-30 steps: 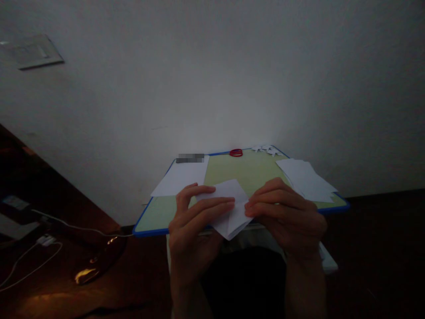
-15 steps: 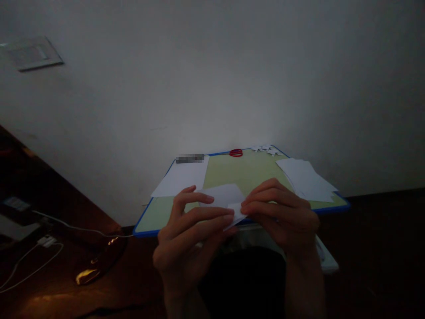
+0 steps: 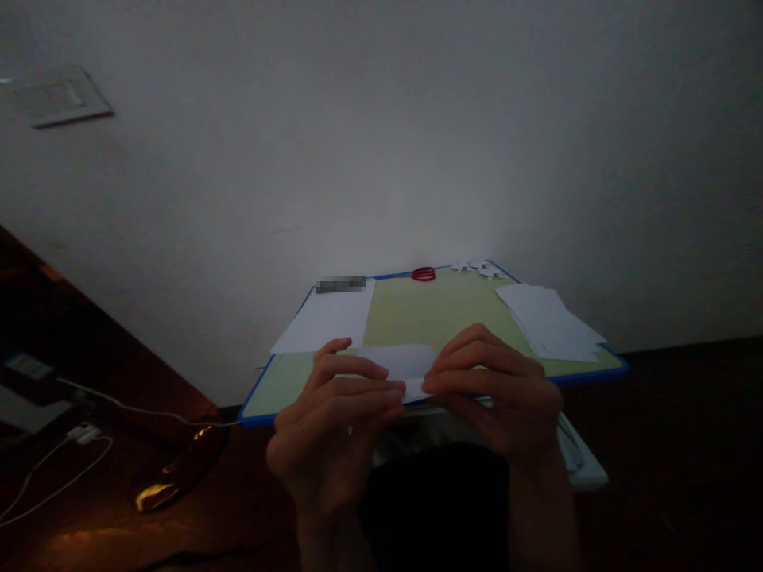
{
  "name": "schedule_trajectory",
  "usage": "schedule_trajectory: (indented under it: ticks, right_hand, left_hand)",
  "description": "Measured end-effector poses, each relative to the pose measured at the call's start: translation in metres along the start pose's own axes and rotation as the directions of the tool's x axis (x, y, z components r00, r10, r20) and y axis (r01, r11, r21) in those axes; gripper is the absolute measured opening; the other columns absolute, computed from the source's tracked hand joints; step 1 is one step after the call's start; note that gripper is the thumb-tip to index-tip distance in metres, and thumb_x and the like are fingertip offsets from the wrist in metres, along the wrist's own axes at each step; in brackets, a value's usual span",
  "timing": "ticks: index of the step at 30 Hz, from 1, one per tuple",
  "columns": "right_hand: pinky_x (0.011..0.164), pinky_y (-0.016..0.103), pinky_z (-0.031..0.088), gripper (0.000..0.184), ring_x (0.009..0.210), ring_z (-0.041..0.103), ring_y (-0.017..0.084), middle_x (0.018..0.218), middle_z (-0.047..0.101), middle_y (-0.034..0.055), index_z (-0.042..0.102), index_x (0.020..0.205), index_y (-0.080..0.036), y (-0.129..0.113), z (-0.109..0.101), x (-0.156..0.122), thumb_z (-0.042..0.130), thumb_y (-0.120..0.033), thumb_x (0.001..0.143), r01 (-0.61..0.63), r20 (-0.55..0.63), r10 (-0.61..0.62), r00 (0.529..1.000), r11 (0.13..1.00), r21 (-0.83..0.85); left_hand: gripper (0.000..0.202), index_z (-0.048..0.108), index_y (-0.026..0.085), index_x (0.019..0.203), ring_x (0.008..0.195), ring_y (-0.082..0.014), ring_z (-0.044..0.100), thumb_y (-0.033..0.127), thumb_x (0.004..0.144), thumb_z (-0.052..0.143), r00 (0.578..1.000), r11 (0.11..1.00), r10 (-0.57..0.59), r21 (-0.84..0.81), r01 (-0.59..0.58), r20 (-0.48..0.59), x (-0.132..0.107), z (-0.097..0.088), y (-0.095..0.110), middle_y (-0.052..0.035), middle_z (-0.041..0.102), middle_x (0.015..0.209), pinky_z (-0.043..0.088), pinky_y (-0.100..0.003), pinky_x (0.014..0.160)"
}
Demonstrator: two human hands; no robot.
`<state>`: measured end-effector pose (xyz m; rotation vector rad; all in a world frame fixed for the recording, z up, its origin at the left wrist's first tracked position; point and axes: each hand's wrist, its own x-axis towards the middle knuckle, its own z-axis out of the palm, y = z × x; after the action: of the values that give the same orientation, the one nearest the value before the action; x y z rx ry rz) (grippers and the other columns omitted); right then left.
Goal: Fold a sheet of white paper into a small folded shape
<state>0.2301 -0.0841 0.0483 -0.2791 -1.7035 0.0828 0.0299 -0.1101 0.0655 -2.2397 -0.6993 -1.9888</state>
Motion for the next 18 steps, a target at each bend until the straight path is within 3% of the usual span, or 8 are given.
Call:
schedule_trajectory:
  ticks: [5, 11, 14, 18]
  right_hand:
    - [0.075, 0.04, 0.057, 0.028, 0.087, 0.071, 0.021, 0.093, 0.079, 0.0045, 0.081, 0.111, -0.023, 0.003, -0.001, -0.002, 0.085, -0.007, 0.088, -0.031, -0.019, 0.032, 0.999, 0.999, 0.021]
    - [0.073, 0.039, 0.057, 0.038, 0.084, 0.07, 0.021, 0.094, 0.082, 0.0018, 0.083, 0.117, -0.031, 0.011, -0.005, -0.008, 0.082, -0.004, 0.09, -0.037, -0.055, 0.036, 0.998, 0.999, -0.017]
    - [0.068, 0.037, 0.054, 0.04, 0.077, 0.067, 0.019, 0.092, 0.084, 0.0002, 0.083, 0.121, -0.035, 0.013, -0.005, -0.009, 0.082, -0.007, 0.092, -0.041, -0.066, 0.036, 0.997, 0.997, -0.064]
    - [0.07, 0.037, 0.055, 0.038, 0.081, 0.068, 0.02, 0.094, 0.083, 0.0006, 0.083, 0.122, -0.037, 0.015, -0.006, -0.011, 0.082, -0.011, 0.094, -0.077, -0.056, 0.072, 0.996, 0.994, -0.084]
  left_hand:
    - [0.01, 0.081, 0.03, 0.09, 0.087, -0.0203, 0.075, 0.029, 0.1, 0.078, 1.0, 1.0, 0.012, -0.016, -0.012, -0.009, -0.002, -0.002, -0.006, 0.0037, 0.085, 0.086, 0.055, -0.055, 0.11]
    - [0.007, 0.082, 0.032, 0.097, 0.094, -0.0222, 0.075, 0.033, 0.101, 0.076, 1.0, 0.999, 0.003, -0.034, -0.003, -0.003, -0.006, -0.006, -0.013, 0.0024, 0.086, 0.092, 0.058, -0.055, 0.105]
    - [0.01, 0.082, 0.031, 0.106, 0.096, -0.0227, 0.075, 0.028, 0.097, 0.081, 1.0, 1.0, -0.016, -0.007, 0.016, 0.006, -0.007, -0.006, -0.016, 0.0015, 0.086, 0.096, 0.06, -0.052, 0.101]
    - [0.01, 0.083, 0.03, 0.101, 0.092, -0.0217, 0.074, 0.021, 0.096, 0.081, 1.0, 0.999, 0.005, 0.031, -0.004, -0.024, -0.009, -0.006, -0.019, 0.002, 0.086, 0.093, 0.059, -0.05, 0.099]
